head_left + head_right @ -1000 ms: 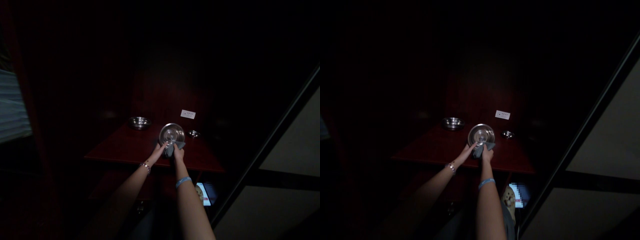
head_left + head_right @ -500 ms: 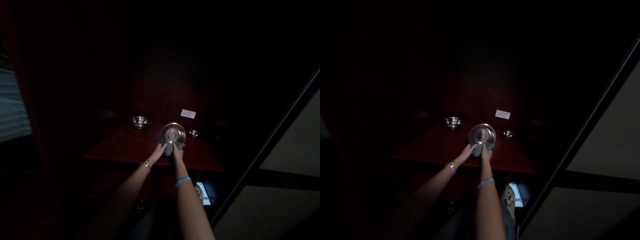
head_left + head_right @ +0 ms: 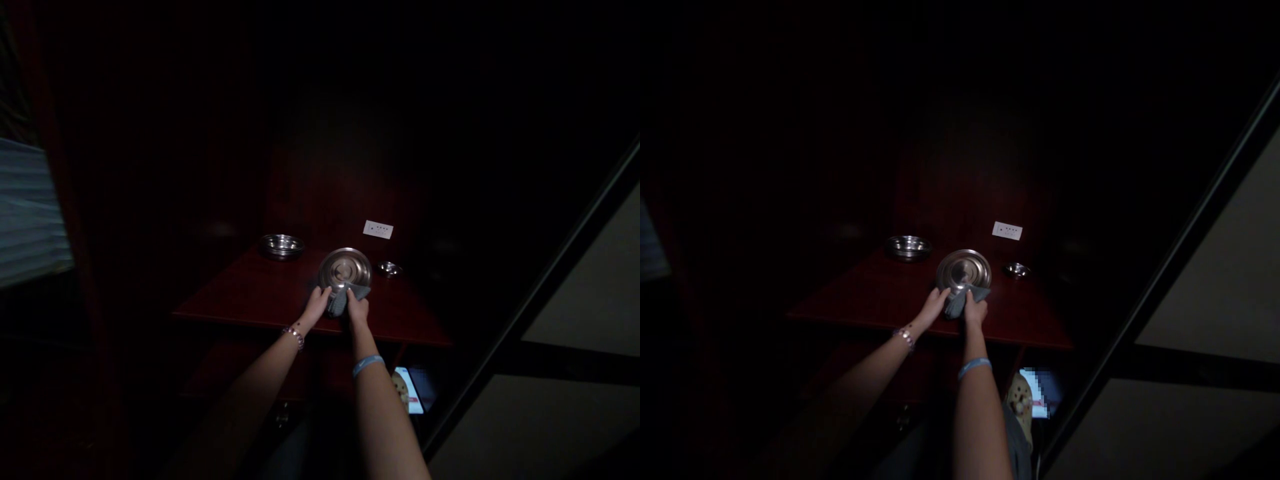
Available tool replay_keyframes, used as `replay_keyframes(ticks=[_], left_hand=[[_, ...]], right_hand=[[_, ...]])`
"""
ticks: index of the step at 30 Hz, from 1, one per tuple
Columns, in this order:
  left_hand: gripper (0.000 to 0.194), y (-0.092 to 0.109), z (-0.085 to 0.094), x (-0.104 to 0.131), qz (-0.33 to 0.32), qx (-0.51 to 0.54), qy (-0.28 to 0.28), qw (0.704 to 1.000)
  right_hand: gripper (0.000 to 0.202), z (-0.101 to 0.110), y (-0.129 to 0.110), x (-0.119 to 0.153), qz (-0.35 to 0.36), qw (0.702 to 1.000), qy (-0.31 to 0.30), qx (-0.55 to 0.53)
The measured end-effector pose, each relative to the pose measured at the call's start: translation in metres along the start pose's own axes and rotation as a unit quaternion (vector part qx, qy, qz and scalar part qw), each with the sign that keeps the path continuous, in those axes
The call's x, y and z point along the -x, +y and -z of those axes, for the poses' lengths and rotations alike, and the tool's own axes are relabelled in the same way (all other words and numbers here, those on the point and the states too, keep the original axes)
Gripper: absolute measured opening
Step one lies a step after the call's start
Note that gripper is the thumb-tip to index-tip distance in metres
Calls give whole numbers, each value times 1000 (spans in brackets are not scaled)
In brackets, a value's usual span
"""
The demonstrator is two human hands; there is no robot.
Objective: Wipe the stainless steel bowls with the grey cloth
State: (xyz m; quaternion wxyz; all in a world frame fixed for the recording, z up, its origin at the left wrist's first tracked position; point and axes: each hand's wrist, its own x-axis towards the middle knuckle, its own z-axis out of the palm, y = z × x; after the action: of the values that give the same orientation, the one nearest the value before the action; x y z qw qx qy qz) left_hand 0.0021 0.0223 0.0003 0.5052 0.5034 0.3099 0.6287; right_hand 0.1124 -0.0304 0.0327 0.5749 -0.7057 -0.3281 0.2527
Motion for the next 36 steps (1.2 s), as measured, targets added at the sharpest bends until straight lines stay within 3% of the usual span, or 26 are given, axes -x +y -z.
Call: replay_keyframes(ticks=[7,13,19,25,36], left_hand=[[41,13,1,6,-72,6,11,997],[41,14,-1,7,-46,-9,-14,999],[42,7,-1,6,-57,-95,-50,993],[45,4,-4,7,-61,-55,-84,993],[29,0,0,0,-66,-19,-27,997]], right_hand=[[42,4,0,1,2,999,14,37],[39,5,1,1,-1,999,32,30],[39,5,5,-3,-23,999,41,3],[48,2,9,-6,-28,999,22,27],[41,3,7,-4,-9,999,25,22]])
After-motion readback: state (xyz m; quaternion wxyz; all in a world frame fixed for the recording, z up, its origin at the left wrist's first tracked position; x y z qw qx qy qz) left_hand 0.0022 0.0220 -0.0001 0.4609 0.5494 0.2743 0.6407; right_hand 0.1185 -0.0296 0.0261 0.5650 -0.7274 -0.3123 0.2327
